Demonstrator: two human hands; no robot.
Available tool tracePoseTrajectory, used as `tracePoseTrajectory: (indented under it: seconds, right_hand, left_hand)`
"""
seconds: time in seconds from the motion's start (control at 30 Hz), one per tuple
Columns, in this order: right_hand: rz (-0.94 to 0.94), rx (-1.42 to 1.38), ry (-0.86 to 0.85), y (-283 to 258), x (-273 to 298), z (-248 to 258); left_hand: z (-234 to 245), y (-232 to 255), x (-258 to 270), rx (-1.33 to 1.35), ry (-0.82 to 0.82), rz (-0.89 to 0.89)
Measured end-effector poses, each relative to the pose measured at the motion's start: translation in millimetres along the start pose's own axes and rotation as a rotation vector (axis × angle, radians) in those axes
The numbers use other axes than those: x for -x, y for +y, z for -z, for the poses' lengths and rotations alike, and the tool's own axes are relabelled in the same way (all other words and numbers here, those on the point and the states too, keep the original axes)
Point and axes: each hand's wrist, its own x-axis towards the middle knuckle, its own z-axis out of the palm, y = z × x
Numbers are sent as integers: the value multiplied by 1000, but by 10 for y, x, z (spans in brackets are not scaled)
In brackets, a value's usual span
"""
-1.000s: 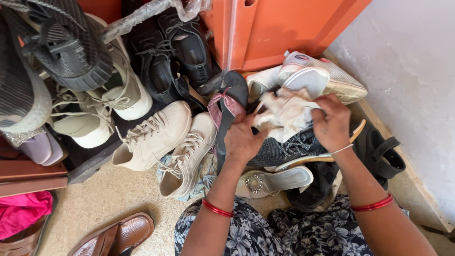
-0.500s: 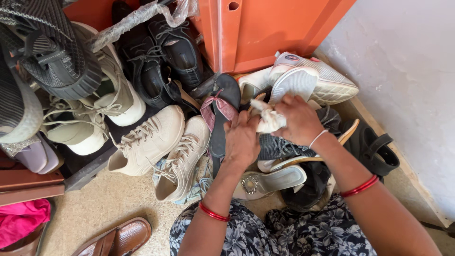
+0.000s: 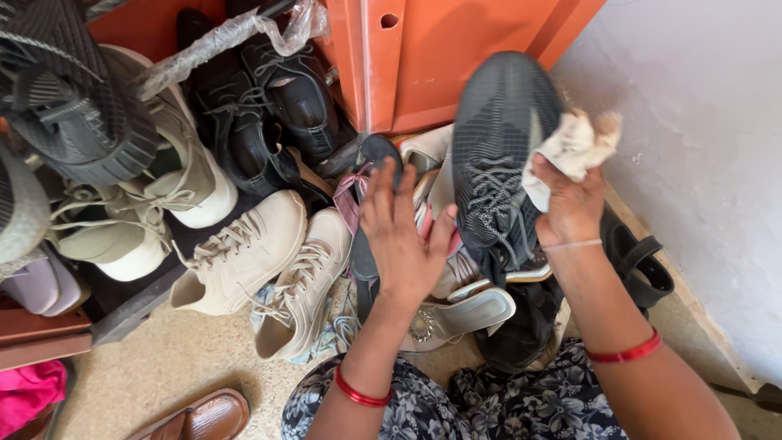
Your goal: The person sits on the floor and wipes several pairs of shoes with a cloth, including black sneakers, white sneakers, and dark knit sneakers. The person picks up each shoe, wipes the upper and sole, and places them back on the floor or into the shoe rack.
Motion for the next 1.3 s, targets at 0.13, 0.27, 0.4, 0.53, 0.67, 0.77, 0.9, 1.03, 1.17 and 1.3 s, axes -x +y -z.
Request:
tracePoseTrajectory:
  seconds: [0.13, 0.27, 0.4, 0.53, 0.67, 0.77, 0.9, 1.03, 1.17, 1.3]
  right_hand:
    - [-12, -14, 62, -67, 51, 176]
    - [-65, -72, 90, -122, 21, 222]
    - [-137, -41, 37, -146, -145, 169]
    - [-197, -131, 1, -183, -344, 116]
    - [-282, -217, 74, 22, -265, 30]
    - [-331, -104, -30, 238, 22, 16]
    - [-497, 207, -289, 270, 375, 224]
    - [-216, 377, -179, 44, 329, 455]
    - [166, 194, -119, -175, 82, 324]
    - [704, 873, -224, -171, -217, -45]
  left_hand:
    - [-148, 22, 103, 44, -139, -16]
    - [-255, 87, 136, 146, -412, 2]
    - [-340, 191, 141, 322, -425, 78]
    - [-448, 237, -141, 270, -374, 122]
    - [-401, 107, -606, 38, -412, 50]
    - [-262, -129, -877, -15, -307, -114]
    - [-132, -520, -792, 2, -213, -218]
    - [-174, -645, -361, 26, -175, -152]
    - [-246, -437, 23, 41, -129, -138]
    - [-199, -274, 152, 62, -55, -171]
